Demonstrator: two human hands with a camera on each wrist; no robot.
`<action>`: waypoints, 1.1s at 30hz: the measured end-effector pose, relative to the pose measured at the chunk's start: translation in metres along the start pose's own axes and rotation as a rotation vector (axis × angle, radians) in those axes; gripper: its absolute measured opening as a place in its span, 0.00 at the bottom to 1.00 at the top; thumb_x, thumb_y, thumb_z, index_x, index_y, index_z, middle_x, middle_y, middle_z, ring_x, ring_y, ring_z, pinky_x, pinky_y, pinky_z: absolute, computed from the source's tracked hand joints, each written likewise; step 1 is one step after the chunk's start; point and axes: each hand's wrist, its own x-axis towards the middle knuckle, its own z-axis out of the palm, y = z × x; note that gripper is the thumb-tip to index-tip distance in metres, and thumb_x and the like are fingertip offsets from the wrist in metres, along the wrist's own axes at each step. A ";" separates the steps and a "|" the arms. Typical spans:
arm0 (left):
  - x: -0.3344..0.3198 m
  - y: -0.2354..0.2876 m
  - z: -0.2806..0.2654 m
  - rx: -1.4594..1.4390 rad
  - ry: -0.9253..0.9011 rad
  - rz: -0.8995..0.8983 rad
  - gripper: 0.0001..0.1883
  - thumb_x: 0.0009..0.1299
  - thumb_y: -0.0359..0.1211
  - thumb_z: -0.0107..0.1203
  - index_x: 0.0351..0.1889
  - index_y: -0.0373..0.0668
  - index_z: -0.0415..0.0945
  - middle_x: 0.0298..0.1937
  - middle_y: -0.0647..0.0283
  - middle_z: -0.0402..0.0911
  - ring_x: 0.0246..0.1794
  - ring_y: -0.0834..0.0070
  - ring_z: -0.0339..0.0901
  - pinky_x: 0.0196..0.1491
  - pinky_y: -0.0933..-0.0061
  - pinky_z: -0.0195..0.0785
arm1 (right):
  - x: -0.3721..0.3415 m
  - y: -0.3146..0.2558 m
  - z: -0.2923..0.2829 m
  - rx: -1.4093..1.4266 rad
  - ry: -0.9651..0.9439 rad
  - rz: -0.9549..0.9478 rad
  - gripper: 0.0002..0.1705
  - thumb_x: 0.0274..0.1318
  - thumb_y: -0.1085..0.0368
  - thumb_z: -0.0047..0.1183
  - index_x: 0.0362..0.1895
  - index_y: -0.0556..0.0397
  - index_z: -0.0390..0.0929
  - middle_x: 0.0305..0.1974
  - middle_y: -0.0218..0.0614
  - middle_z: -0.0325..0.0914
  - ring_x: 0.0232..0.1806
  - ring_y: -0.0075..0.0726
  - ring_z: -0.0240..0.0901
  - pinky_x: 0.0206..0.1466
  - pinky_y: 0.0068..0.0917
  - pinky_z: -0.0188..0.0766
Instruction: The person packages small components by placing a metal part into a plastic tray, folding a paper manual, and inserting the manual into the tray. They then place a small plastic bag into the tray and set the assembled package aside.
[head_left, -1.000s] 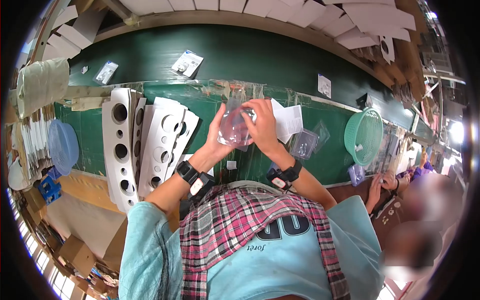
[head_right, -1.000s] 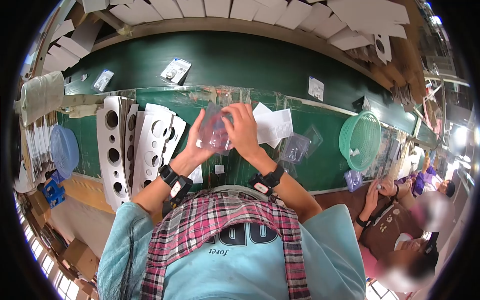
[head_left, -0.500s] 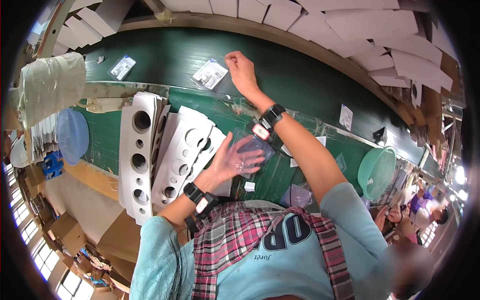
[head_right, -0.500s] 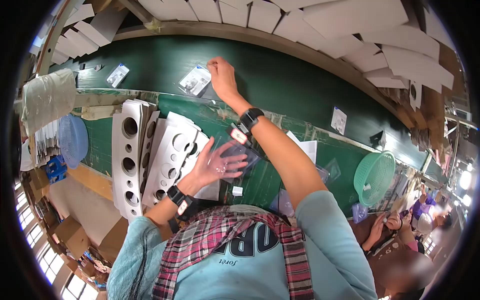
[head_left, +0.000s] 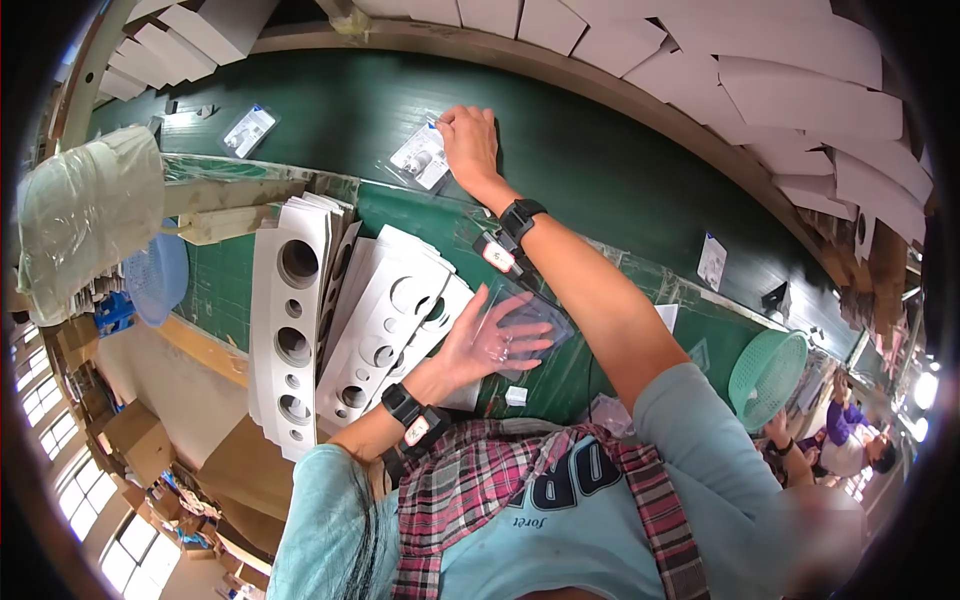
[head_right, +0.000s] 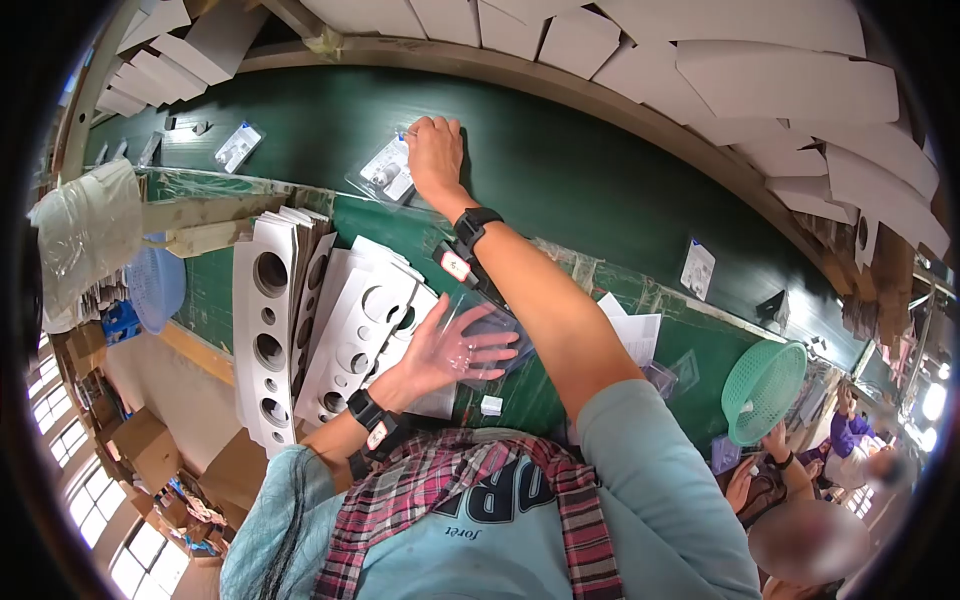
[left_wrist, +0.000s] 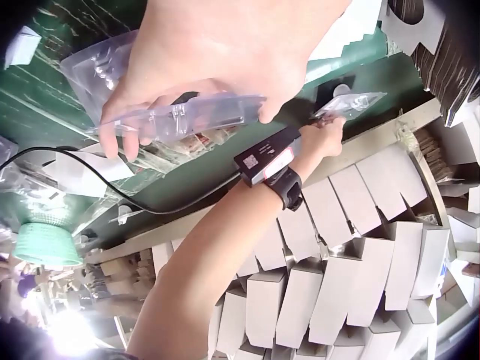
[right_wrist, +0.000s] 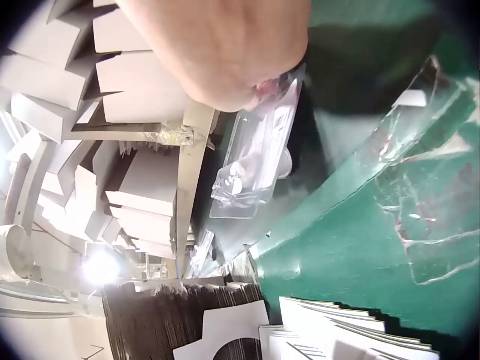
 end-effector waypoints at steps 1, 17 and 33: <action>0.000 -0.001 0.000 -0.002 -0.006 0.002 0.39 0.66 0.66 0.40 0.68 0.51 0.54 0.66 0.38 0.59 0.65 0.45 0.61 0.63 0.40 0.54 | 0.002 -0.001 0.000 0.007 -0.006 0.008 0.11 0.49 0.66 0.59 0.37 0.54 0.77 0.39 0.43 0.74 0.47 0.49 0.66 0.51 0.40 0.64; -0.001 0.012 0.027 0.134 -0.022 0.175 0.45 0.65 0.69 0.36 0.72 0.51 0.46 0.62 0.42 0.63 0.62 0.49 0.65 0.60 0.44 0.59 | -0.070 0.003 -0.102 0.276 -0.130 -0.195 0.10 0.57 0.64 0.48 0.34 0.57 0.78 0.33 0.39 0.72 0.42 0.46 0.67 0.47 0.40 0.65; 0.015 -0.016 0.082 0.289 0.064 0.176 0.39 0.65 0.67 0.41 0.64 0.51 0.60 0.54 0.49 0.72 0.51 0.60 0.73 0.53 0.47 0.66 | -0.195 0.000 -0.210 0.156 0.103 -0.078 0.16 0.52 0.73 0.52 0.47 0.52 0.79 0.42 0.38 0.68 0.46 0.41 0.62 0.47 0.33 0.64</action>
